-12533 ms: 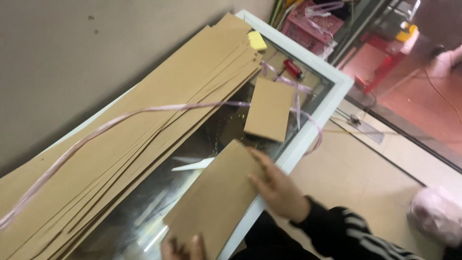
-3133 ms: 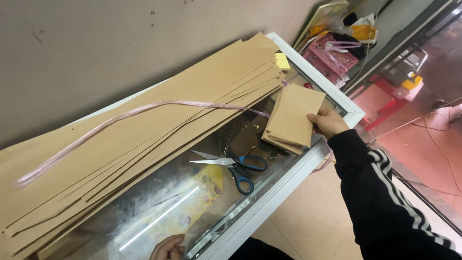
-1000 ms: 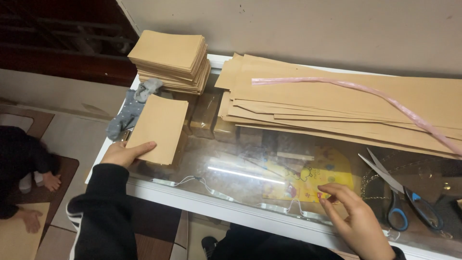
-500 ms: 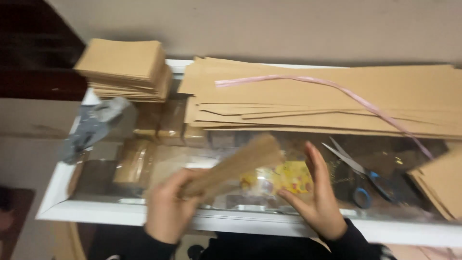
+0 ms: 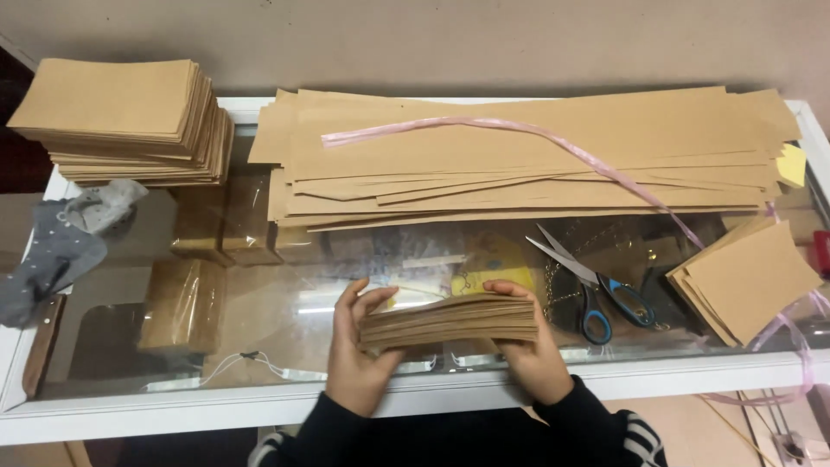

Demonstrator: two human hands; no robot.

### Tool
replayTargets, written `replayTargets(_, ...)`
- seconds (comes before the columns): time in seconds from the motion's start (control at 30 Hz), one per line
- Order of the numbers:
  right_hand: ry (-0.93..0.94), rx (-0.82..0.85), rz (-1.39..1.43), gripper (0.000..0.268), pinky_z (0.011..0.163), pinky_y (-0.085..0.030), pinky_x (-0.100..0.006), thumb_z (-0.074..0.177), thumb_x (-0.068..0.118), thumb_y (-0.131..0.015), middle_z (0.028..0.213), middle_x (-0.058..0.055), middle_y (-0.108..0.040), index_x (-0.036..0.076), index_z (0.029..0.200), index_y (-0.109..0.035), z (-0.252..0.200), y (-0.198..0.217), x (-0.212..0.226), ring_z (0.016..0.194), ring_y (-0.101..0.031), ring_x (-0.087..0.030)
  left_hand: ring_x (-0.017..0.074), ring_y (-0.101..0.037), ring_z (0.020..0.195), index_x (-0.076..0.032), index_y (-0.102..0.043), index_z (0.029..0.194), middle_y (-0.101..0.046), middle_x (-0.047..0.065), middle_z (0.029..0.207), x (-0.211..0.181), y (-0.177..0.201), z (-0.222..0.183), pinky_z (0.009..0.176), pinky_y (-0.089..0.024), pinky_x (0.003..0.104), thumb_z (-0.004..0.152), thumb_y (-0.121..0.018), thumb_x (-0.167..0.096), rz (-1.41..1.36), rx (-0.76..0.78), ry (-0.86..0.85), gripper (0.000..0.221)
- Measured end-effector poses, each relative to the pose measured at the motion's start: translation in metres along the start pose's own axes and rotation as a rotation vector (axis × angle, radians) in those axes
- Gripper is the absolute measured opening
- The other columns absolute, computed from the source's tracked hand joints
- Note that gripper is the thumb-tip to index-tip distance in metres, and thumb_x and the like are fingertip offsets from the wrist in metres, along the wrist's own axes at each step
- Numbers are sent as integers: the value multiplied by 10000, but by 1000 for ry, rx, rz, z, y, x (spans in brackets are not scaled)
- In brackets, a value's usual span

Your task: Folding and stacking brown paper bags on a glass display counter in a bakery setting.

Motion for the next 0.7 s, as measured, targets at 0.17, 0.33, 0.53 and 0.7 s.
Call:
replayTargets(0.17,44,-25,290,498,1266,-417,-447,904,-82,-660,1357,-149,-582,58,1359,-514,-3,1,-6,1387,-533,-306,215,-672,1012,-95,-588,1144,-646,75,1101,-10,-6,-1,927,-551,317,841,-799,-7,113,-46,-197,380)
replayTargets(0.33,-52,-64,185,546,1169,-495,-421,862,-6,-709,1370,-119,-640,98,1374,-552,-5,7,-13,1317,-608,-269,229,-625,1112,-105,-526,1194,-601,84,1172,-4,-5,-1,1000,-538,334,862,-773,12,98,39,-201,431)
replayTargets(0.53,32,-92,198,409,1157,-449,-351,979,-3,-601,1343,-132,-605,29,1381,-533,-13,5,-52,1298,-578,-235,208,-668,1150,-39,-503,1337,-640,111,1211,46,2,-10,1048,-519,299,998,-559,-71,231,50,-188,345)
replayTargets(0.7,-41,-218,-9,581,1224,-341,-343,1054,180,-553,1572,-151,-515,-10,1570,-368,-30,13,-11,1468,-462,-225,304,-661,1182,-66,-415,1565,-654,229,1373,79,8,-30,1048,-510,360,861,-676,-26,22,-433,206,752)
Point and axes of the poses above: each hand's wrist, its own z-axis towards the middle knuckle, its own y-axis out of the back of the hand, x = y × z, the point moved 8 cm from there along z, towards the middle knuckle
